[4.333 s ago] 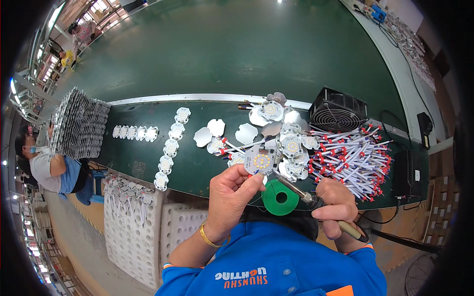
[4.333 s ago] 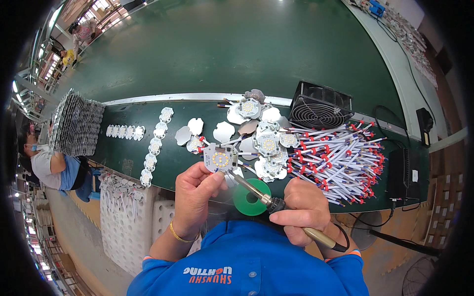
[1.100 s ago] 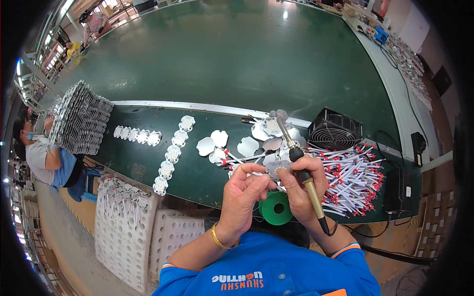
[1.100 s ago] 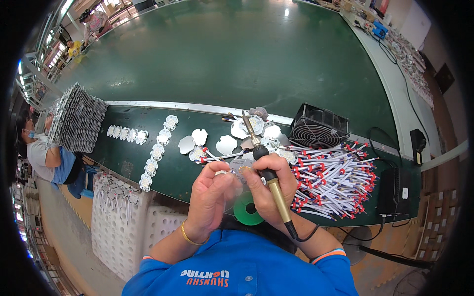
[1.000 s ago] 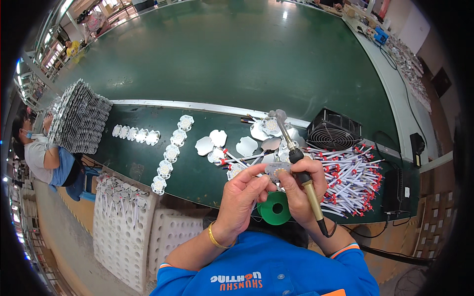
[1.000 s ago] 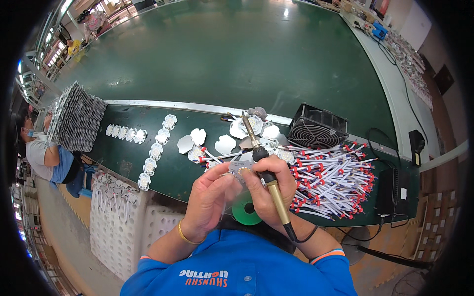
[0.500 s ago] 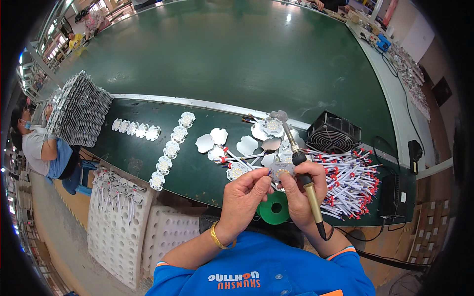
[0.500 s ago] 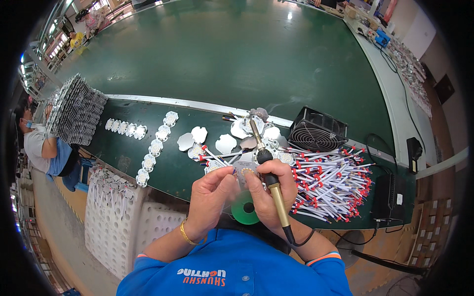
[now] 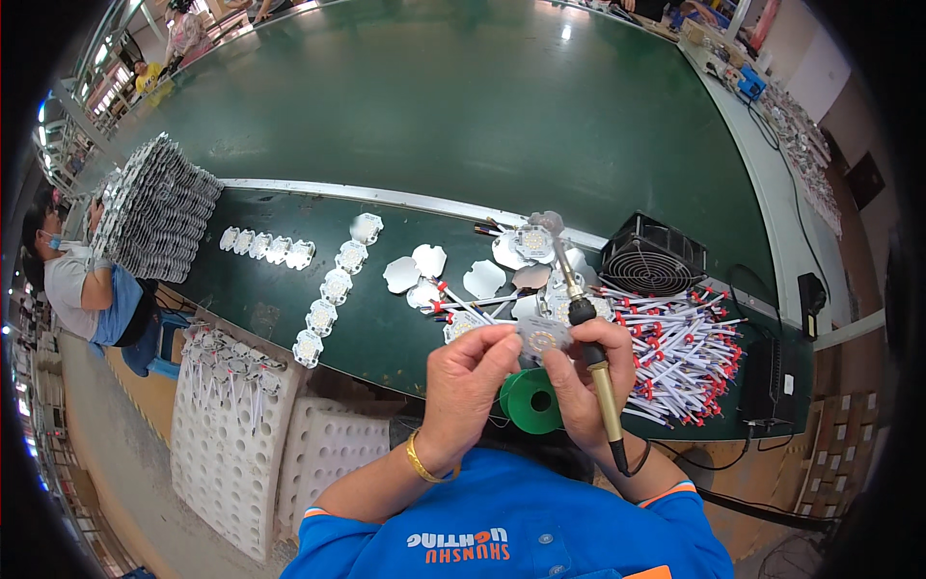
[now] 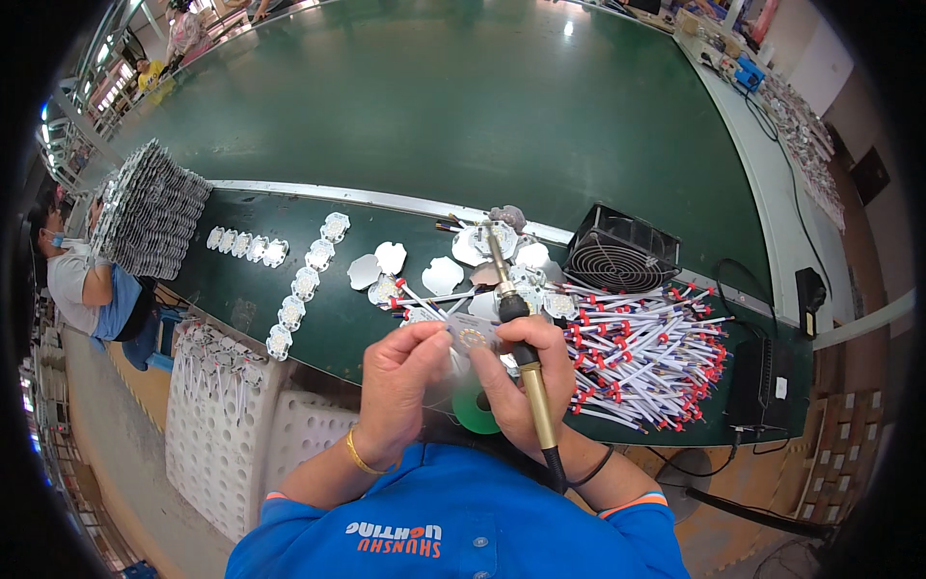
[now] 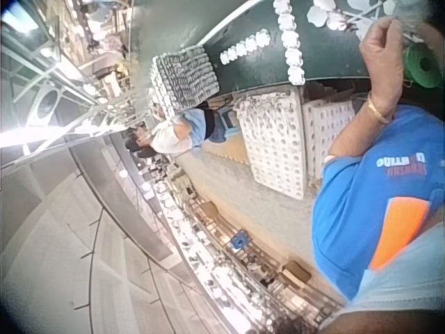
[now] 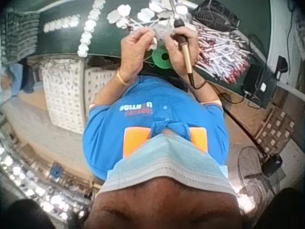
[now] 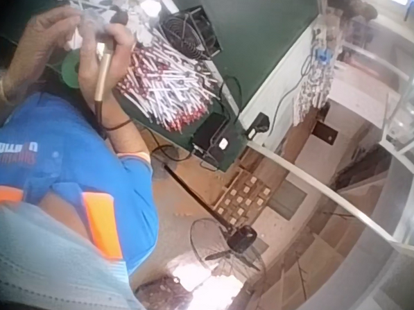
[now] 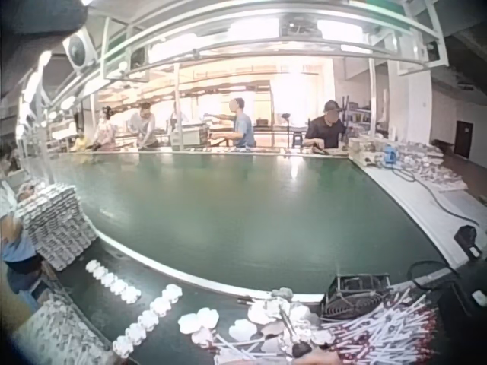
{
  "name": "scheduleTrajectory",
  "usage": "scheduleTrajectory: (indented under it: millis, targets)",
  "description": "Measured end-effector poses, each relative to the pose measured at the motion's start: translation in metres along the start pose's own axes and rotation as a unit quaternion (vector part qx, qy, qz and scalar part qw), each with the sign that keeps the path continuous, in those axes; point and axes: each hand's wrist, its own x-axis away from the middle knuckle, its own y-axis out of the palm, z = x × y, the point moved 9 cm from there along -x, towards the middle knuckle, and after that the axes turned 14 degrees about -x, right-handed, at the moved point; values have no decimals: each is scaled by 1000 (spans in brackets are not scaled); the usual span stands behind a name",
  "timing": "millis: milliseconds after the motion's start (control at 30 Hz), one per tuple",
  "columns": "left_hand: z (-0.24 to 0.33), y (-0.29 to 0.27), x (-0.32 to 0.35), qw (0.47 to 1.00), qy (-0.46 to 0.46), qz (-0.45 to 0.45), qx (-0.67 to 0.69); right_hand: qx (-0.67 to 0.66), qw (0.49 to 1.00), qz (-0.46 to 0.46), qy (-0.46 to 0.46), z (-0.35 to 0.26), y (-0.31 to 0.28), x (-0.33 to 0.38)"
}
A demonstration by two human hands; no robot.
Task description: The person solders wires onto LED circuit boards using a soldering iron and solder wire.
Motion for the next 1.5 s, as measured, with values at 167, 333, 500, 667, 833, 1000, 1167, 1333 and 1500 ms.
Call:
scheduleTrajectory:
  millis: [167,333,500,667,833,1000,1167,1333,1500]
  targets:
    - [23,-18,0,979,105,82,-157,-16,998,-3,-53,-2,-23,3]
    - [37,-13,3,942,178,64,-277,-36,978,-118,-168,-27,-21,11]
    - [46,-6,6,924,181,45,-334,-91,962,-164,-196,-37,-26,13]
    - [62,0,15,882,232,63,-405,-88,962,-200,-167,-46,-26,12]
    - [69,5,18,873,254,63,-411,-97,964,-199,-148,-41,-32,13]
    - [70,6,18,873,251,59,-415,-93,965,-207,-136,-41,-28,12]
    - [67,5,17,876,240,49,-415,-76,966,-207,-137,-40,-26,12]
    - [63,4,16,881,225,42,-413,-74,966,-207,-139,-38,-26,12]
    - [60,2,12,896,210,37,-391,-80,964,-211,-138,-36,-26,11]
